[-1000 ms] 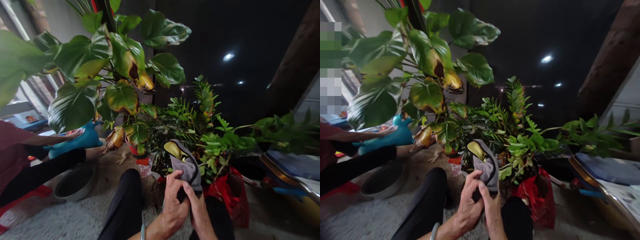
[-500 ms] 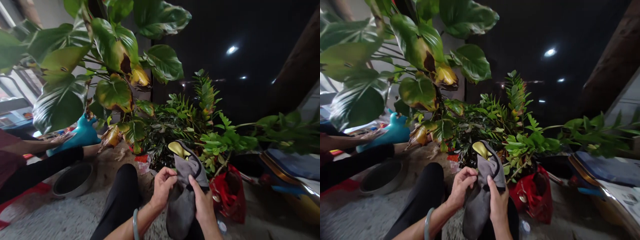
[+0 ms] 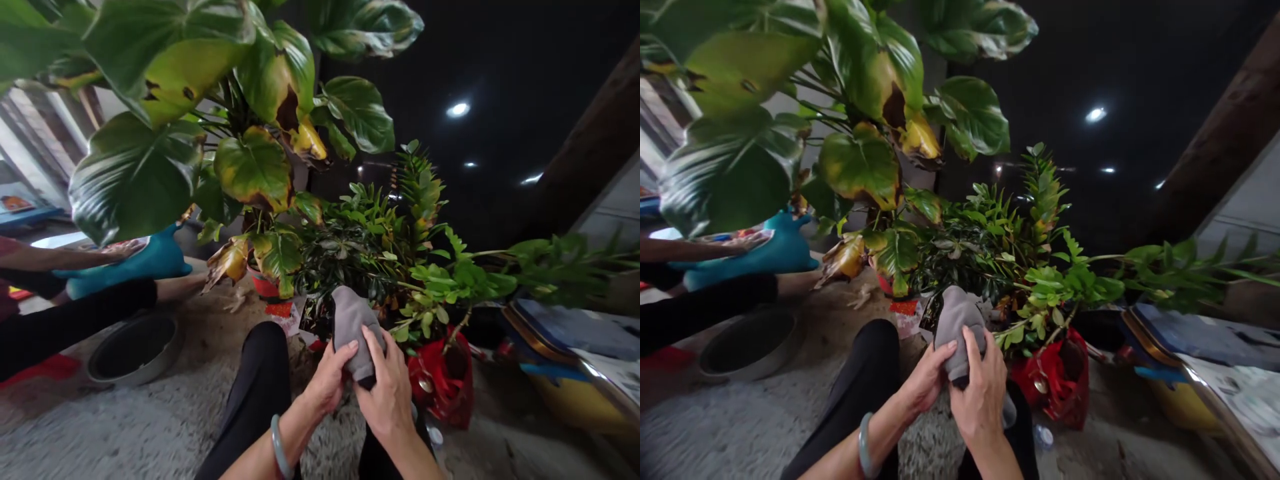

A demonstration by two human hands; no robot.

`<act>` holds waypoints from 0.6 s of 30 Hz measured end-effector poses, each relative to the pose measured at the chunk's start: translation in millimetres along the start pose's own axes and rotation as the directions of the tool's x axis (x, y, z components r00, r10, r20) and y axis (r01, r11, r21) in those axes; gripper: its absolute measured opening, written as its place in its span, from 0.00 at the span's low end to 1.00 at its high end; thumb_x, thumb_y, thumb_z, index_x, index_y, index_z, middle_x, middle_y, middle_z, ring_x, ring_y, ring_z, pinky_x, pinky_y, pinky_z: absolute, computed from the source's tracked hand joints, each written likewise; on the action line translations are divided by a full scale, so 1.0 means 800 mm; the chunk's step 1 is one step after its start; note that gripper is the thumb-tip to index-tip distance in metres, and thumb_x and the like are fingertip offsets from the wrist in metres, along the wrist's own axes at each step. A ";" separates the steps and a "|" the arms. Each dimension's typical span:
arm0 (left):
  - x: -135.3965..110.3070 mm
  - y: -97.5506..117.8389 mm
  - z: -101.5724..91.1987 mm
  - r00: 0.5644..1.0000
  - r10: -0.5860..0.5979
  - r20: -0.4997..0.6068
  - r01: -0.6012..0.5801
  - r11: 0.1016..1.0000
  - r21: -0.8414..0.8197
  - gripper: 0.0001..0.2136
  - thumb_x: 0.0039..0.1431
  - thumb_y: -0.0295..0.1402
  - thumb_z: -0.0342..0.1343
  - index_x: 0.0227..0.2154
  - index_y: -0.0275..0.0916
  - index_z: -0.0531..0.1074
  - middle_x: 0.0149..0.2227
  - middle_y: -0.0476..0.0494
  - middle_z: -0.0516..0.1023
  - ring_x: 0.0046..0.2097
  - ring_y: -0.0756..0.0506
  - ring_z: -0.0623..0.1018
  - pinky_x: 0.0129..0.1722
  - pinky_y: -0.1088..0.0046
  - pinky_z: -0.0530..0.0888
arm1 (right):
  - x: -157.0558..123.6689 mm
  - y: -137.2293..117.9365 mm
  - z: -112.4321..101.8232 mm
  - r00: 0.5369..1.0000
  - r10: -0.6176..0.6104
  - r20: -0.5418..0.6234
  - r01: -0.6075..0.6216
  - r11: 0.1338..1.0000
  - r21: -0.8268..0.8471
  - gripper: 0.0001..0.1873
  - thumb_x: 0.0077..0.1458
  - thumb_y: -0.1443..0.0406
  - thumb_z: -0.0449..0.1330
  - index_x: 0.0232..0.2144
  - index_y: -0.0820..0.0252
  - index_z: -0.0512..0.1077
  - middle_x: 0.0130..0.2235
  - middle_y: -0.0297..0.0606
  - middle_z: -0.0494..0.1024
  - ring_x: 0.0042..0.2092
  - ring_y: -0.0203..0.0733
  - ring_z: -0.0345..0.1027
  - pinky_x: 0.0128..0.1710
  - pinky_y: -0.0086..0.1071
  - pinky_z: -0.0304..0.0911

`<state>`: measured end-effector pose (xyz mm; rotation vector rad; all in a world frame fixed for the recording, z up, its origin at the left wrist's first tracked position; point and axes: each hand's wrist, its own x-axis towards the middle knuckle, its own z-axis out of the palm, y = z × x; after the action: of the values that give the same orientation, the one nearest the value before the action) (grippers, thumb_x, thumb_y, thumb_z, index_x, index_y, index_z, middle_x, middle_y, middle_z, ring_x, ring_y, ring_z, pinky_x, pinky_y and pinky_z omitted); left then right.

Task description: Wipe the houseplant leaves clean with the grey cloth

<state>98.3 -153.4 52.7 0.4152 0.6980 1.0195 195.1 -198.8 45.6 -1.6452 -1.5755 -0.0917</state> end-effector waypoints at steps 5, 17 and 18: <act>-0.008 0.011 -0.002 1.000 -0.009 0.006 0.009 0.997 -0.080 0.26 0.21 0.35 0.75 0.30 0.34 0.74 0.30 0.42 0.81 0.33 0.44 0.78 0.40 0.66 0.74 | 0.006 0.000 -0.015 0.959 0.203 0.197 -0.268 0.878 0.397 0.46 0.41 0.58 0.65 0.62 0.56 0.56 0.60 0.47 0.65 0.60 0.57 0.59 0.58 0.49 0.57; -0.009 0.006 -0.021 0.991 -0.073 0.113 0.082 0.994 -0.078 0.27 0.19 0.37 0.75 0.29 0.35 0.74 0.26 0.47 0.79 0.29 0.47 0.76 0.35 0.71 0.72 | 0.002 -0.003 -0.001 0.802 0.486 0.347 -0.589 0.548 0.594 0.40 0.26 0.58 0.72 0.46 0.58 0.68 0.44 0.44 0.79 0.44 0.53 0.73 0.45 0.41 0.68; -0.007 0.007 -0.024 0.989 -0.075 0.127 0.085 0.993 -0.080 0.26 0.19 0.37 0.76 0.28 0.36 0.74 0.26 0.47 0.79 0.29 0.47 0.77 0.35 0.71 0.72 | 0.002 0.000 0.000 0.805 0.463 0.371 -0.585 0.513 0.628 0.38 0.26 0.58 0.73 0.44 0.58 0.69 0.42 0.43 0.80 0.43 0.53 0.74 0.43 0.41 0.68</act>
<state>79.7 -156.1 44.4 0.3704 0.5539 0.9360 195.3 -198.1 46.7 -1.3976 -0.9176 0.9131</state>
